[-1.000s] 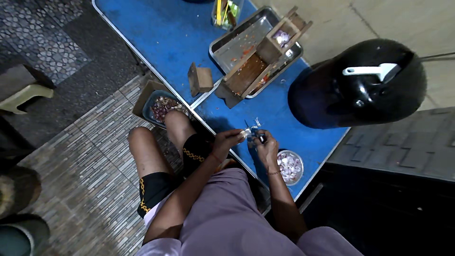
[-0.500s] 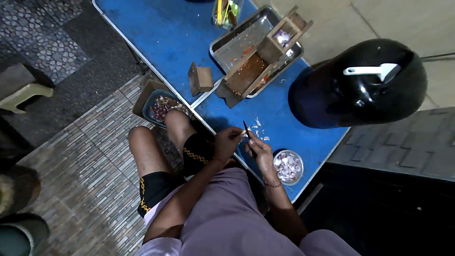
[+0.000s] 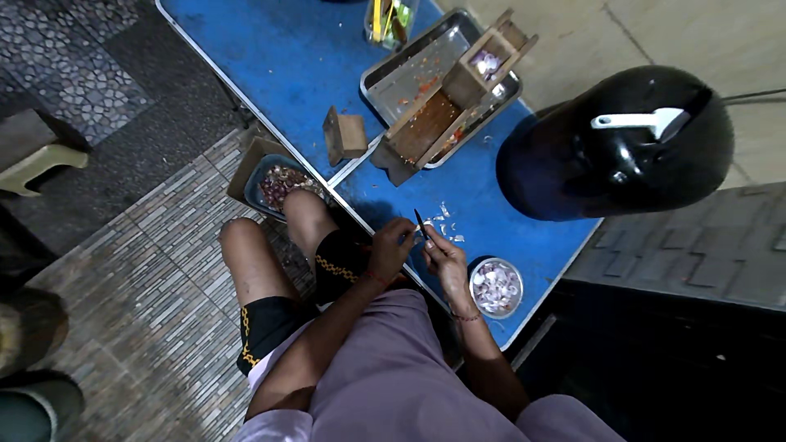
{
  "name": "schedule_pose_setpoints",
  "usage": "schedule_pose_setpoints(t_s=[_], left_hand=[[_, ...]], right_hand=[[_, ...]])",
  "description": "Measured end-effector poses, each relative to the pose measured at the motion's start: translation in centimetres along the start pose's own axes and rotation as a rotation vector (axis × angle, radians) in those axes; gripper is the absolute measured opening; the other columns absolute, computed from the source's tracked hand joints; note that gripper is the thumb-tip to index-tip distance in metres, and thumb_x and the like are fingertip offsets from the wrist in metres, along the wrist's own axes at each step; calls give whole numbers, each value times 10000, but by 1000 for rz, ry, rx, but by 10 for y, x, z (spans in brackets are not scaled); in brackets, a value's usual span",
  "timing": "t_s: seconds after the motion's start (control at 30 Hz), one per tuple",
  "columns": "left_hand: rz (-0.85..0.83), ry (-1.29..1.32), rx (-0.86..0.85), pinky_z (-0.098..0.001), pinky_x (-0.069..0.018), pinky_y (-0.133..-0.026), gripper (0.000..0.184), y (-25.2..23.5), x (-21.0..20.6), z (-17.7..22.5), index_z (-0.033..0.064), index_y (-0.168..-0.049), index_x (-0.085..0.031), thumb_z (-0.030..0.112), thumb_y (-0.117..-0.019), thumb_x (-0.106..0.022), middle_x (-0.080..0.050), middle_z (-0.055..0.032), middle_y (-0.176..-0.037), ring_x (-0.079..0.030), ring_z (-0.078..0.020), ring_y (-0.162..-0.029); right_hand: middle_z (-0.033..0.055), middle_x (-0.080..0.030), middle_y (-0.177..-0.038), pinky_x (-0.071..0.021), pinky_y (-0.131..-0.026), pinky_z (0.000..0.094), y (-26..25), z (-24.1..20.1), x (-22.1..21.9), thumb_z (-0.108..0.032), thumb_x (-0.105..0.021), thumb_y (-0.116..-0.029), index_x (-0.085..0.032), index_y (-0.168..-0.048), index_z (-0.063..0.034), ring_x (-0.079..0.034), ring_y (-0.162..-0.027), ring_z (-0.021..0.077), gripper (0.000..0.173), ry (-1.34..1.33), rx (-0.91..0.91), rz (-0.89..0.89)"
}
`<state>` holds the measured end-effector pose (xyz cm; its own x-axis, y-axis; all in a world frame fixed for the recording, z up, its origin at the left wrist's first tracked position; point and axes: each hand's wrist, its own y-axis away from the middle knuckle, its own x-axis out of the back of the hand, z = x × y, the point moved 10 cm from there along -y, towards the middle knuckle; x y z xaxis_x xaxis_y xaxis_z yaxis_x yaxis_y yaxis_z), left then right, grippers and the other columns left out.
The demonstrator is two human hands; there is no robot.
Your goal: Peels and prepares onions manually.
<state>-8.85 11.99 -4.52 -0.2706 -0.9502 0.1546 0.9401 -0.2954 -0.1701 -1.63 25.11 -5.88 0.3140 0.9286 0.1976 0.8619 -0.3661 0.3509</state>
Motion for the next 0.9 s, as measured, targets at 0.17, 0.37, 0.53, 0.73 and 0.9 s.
schedule_pose_setpoints(t_s=[0.17, 0.37, 0.53, 0.73, 0.9], left_hand=[[16, 97, 67, -318, -614, -849, 107, 0, 2, -9, -55, -1007, -722, -61, -904, -693, -712, -165, -1059, -719, -177, -910], [1, 308, 272, -296, -615, -813, 170, 0, 1, -18, -54, -1073, -687, -49, -906, -714, -732, -133, -1026, -723, -133, -866], [-4, 337, 375, -275, -612, -797, 197, 2, 2, -20, -39, -1093, -700, -23, -900, -737, -738, -114, -1025, -721, -112, -844], [29, 464, 488, -297, -589, -815, 155, 6, 2, -36, -27, -1086, -703, -14, -932, -693, -728, -84, -968, -691, -115, -835], [83, 637, 573, -311, -555, -874, 161, 4, 5, -50, -21, -1135, -670, 19, -996, -599, -685, -59, -1015, -650, -111, -907]], right_hand=[[-24, -528, -675, -378, -436, 179, -2, 17, -3, -93, -389, -1091, -521, -1472, -22, -422, -475, 33, 410, -275, -177, -47], [-67, -486, -613, -400, -429, 164, -3, 29, -15, -139, -290, -1076, -481, -1444, -138, -436, -452, 19, 414, -624, -305, -225], [-66, -490, -608, -404, -443, 165, -2, 34, -20, -146, -296, -1078, -514, -1404, -158, -451, -465, 23, 393, -704, -324, -237], [-76, -482, -623, -381, -438, 165, 1, 40, -30, -167, -288, -1093, -532, -1360, -180, -427, -469, 14, 361, -768, -342, -238], [-63, -489, -627, -399, -436, 165, -2, 48, -26, -165, -276, -1099, -523, -1354, -179, -445, -467, 21, 356, -830, -364, -189]])
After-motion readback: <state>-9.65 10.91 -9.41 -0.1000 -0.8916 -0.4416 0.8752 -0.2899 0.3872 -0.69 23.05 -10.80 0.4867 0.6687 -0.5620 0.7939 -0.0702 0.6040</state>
